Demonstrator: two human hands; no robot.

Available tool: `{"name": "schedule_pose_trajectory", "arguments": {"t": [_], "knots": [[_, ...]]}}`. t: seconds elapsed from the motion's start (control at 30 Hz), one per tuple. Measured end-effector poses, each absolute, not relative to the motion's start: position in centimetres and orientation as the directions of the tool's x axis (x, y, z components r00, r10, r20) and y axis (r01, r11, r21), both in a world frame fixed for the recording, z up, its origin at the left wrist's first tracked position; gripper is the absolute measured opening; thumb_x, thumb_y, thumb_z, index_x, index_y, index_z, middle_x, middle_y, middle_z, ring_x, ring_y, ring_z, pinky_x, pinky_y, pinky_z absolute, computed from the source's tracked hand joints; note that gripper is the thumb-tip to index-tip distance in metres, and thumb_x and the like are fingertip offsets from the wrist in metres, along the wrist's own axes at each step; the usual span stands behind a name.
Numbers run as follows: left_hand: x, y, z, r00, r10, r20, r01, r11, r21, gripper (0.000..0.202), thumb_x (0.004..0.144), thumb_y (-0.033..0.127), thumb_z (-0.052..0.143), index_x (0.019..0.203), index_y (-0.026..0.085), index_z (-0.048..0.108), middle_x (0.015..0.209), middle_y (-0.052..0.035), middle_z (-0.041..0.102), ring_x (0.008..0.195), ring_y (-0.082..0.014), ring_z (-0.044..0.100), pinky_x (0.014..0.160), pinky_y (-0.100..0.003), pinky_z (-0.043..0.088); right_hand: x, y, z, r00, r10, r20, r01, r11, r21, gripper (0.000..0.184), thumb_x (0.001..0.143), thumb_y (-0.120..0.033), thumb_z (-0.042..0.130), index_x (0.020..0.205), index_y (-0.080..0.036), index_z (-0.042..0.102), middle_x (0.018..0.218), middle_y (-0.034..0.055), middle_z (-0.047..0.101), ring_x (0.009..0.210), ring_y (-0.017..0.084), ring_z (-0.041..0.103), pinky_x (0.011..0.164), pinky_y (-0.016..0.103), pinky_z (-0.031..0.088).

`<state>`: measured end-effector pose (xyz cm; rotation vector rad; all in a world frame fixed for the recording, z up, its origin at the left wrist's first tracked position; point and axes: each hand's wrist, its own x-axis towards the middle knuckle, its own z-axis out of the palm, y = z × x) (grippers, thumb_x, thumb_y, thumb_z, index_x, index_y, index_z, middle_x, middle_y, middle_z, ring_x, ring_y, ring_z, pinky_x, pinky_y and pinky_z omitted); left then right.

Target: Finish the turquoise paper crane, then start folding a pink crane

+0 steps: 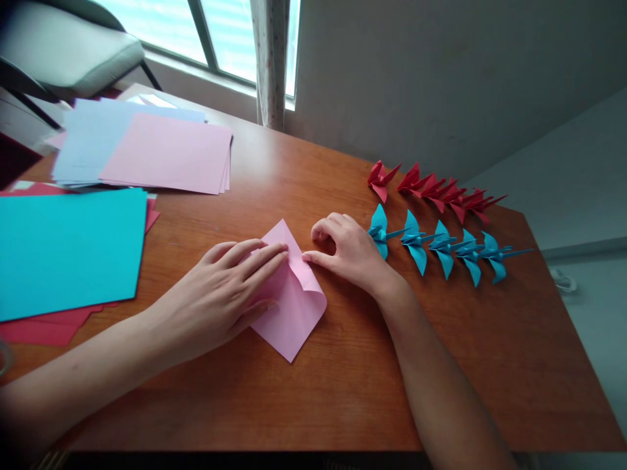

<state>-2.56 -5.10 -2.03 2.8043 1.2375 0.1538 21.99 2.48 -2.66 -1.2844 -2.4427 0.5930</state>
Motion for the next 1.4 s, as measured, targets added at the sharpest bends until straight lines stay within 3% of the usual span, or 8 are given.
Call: {"name": "schedule_pose_trajectory", "arguments": {"t": [0.2,0.47,0.67,0.83,1.4], "knots": [[-2.81,-5.01,-2.13,0.640,0.764,0.077,0.754,-0.645,0.124,0.056,0.101,0.041,0.044,0.148,0.010,0.044,0.158,-0.0144,0.043,0.136,-0.0323,0.046,0.104,-0.044,0.038,22.04,2.52,-2.76,-0.546,0.833,0.085,0.699,0.509,-0.502,0.027,0.083,-0.042,0.077,0.085,-0.024,0.056,0.087,0.0014,0.060,0.084,0.020,0.055,0.076,0.033,0.043],[-2.39,-4.96,-1.54,0.668,0.741,0.074,0.728,-0.670,0.145,0.045,0.102,0.028,0.041,0.145,0.018,0.052,0.152,-0.0074,0.052,0.131,-0.0290,0.048,0.099,-0.043,0.040,22.02,2.48,-2.68,-0.540,0.837,0.085,0.706,0.505,-0.496,0.027,0.083,-0.040,0.078,0.086,-0.023,0.057,0.088,0.0014,0.061,0.085,0.020,0.055,0.078,0.034,0.043],[-2.39,-4.85,-1.65,0.688,0.723,0.064,0.712,-0.689,0.135,0.044,0.098,0.024,0.048,0.141,0.020,0.056,0.148,-0.0084,0.055,0.130,-0.0285,0.050,0.099,-0.043,0.041,21.61,2.32,-2.95,-0.504,0.860,0.086,0.732,0.478,-0.486,0.023,0.087,-0.039,0.072,0.083,-0.024,0.056,0.085,0.0013,0.060,0.082,0.019,0.054,0.074,0.033,0.042],[-2.41,-4.86,-1.61,0.697,0.715,0.043,0.707,-0.697,0.121,0.043,0.098,0.025,0.047,0.140,0.019,0.056,0.150,-0.0074,0.054,0.133,-0.0289,0.049,0.101,-0.043,0.041,21.15,2.15,-3.34,-0.456,0.885,0.091,0.784,0.449,-0.428,0.027,0.087,-0.044,0.072,0.083,-0.024,0.054,0.087,0.0024,0.061,0.083,0.021,0.053,0.075,0.035,0.042],[-2.37,-4.96,-1.72,0.676,0.735,0.050,0.721,-0.674,0.160,0.042,0.102,0.027,0.041,0.142,0.021,0.054,0.151,-0.0044,0.053,0.134,-0.0283,0.048,0.101,-0.043,0.040,21.91,2.13,-2.45,-0.558,0.830,0.022,0.730,0.503,-0.462,0.030,0.084,-0.045,0.076,0.092,-0.024,0.056,0.096,0.0034,0.061,0.090,0.022,0.055,0.081,0.036,0.044]]}}
